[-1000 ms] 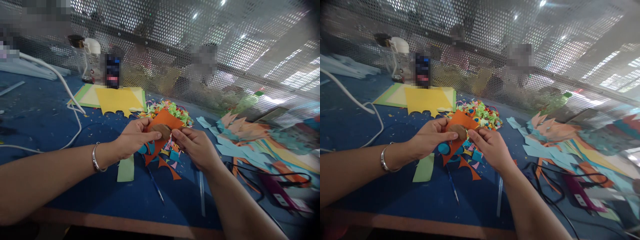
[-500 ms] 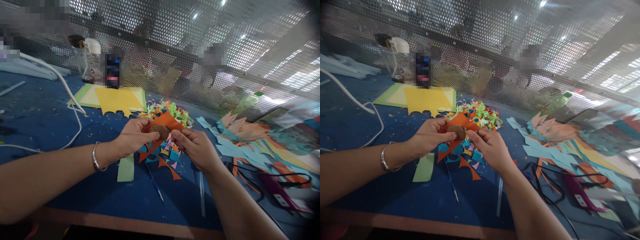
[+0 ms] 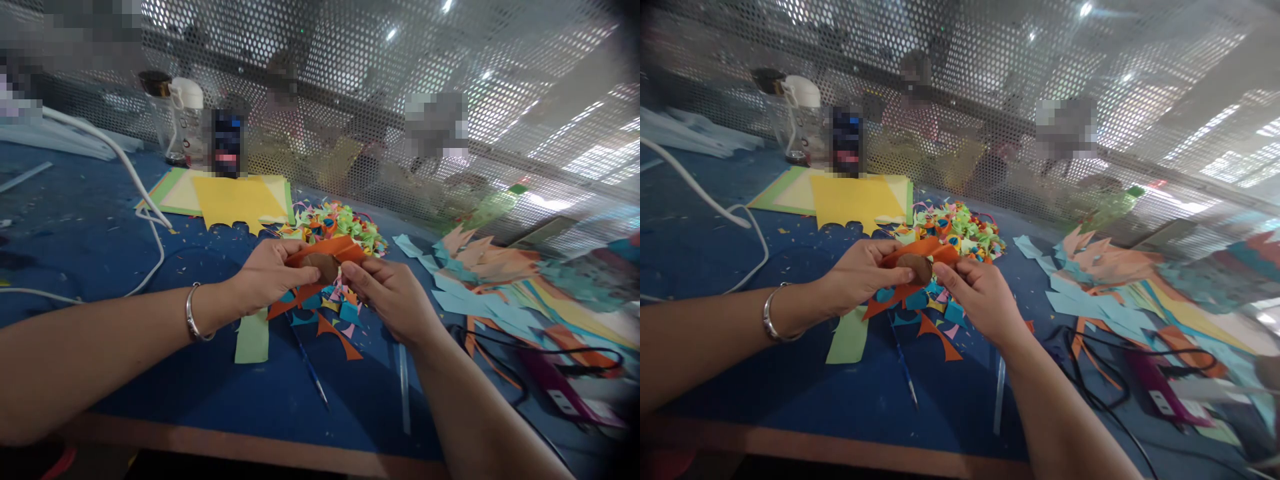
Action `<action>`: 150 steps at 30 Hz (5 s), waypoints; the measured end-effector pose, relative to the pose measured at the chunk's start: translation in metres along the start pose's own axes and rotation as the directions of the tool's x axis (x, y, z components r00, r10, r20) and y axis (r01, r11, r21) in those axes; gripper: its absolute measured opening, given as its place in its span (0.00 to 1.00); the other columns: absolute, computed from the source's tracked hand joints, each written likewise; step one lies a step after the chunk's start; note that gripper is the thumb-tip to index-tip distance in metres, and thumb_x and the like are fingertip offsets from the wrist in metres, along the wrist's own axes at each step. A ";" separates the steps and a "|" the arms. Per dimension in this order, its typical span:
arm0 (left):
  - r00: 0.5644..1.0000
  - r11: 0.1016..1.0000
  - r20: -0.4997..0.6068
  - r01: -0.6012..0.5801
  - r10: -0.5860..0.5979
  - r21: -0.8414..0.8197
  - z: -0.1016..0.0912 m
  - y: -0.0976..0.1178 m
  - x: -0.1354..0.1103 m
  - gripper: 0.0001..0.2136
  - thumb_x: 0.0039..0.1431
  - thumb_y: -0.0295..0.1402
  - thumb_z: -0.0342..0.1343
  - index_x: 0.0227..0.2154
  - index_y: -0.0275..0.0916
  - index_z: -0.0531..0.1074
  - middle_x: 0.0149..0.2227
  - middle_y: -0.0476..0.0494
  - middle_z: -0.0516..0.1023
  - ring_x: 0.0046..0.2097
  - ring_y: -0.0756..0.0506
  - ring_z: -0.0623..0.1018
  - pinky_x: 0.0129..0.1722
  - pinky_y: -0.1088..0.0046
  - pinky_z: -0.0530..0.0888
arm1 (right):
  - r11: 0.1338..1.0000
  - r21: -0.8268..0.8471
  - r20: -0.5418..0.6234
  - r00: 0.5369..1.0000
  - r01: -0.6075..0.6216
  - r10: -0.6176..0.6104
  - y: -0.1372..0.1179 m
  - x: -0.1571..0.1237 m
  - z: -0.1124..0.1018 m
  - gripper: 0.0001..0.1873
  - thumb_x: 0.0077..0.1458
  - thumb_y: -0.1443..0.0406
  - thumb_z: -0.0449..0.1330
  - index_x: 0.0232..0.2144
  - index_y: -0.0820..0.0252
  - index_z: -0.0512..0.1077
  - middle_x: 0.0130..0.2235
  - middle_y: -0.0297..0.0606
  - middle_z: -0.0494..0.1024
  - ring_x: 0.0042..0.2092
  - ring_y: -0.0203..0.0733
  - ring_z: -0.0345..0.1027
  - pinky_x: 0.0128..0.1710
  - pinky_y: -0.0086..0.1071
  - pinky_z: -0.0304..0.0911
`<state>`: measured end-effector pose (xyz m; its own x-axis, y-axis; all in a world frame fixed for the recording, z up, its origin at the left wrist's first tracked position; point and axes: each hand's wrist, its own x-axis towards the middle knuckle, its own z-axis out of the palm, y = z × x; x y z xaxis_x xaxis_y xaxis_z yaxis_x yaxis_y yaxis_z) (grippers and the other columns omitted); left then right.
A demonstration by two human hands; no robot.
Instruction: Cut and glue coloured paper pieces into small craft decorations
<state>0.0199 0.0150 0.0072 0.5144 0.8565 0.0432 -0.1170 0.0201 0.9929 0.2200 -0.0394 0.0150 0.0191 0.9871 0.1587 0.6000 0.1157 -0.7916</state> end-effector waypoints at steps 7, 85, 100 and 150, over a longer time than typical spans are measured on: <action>0.999 0.999 0.038 0.002 -0.004 0.044 -0.003 0.004 0.003 0.07 0.42 0.28 0.64 0.28 0.35 0.76 0.24 0.51 0.74 0.26 0.53 0.70 0.27 0.76 0.67 | 1.000 -0.013 0.028 1.000 -0.003 0.003 -0.003 -0.001 -0.001 0.26 0.56 0.44 0.58 0.22 0.59 0.69 0.18 0.27 0.56 0.21 0.31 0.45 0.19 0.28 0.42; 0.998 0.961 -0.030 0.036 -0.046 -0.275 0.002 -0.006 0.002 0.23 0.42 0.32 0.72 0.44 0.36 0.75 0.35 0.45 0.83 0.36 0.48 0.81 0.41 0.70 0.77 | 0.980 0.198 0.011 1.000 0.017 -0.020 -0.003 -0.001 0.007 0.25 0.59 0.46 0.58 0.22 0.57 0.63 0.20 0.26 0.56 0.21 0.30 0.45 0.19 0.29 0.44; 0.999 0.958 0.026 0.039 -0.033 -0.283 0.004 -0.004 0.001 0.17 0.44 0.29 0.71 0.39 0.37 0.80 0.34 0.46 0.83 0.34 0.50 0.81 0.39 0.74 0.78 | 0.993 0.117 -0.015 0.999 0.033 -0.031 -0.005 -0.004 0.006 0.26 0.59 0.46 0.58 0.19 0.57 0.62 0.18 0.26 0.56 0.21 0.31 0.47 0.20 0.29 0.45; 0.993 0.995 0.080 -0.093 0.092 0.017 -0.003 -0.002 0.004 0.18 0.47 0.35 0.69 0.15 0.36 0.64 0.19 0.56 0.57 0.23 0.57 0.57 0.20 0.78 0.54 | 0.989 -0.077 0.026 0.992 0.122 -0.121 -0.010 -0.002 -0.002 0.23 0.61 0.49 0.57 0.23 0.60 0.70 0.22 0.29 0.64 0.25 0.33 0.54 0.26 0.30 0.51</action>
<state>0.0201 0.0201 0.0050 0.5680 0.8106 0.1428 -0.1499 -0.0688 0.9863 0.2162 -0.0427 0.0238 -0.0740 0.9685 0.2378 0.6579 0.2266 -0.7182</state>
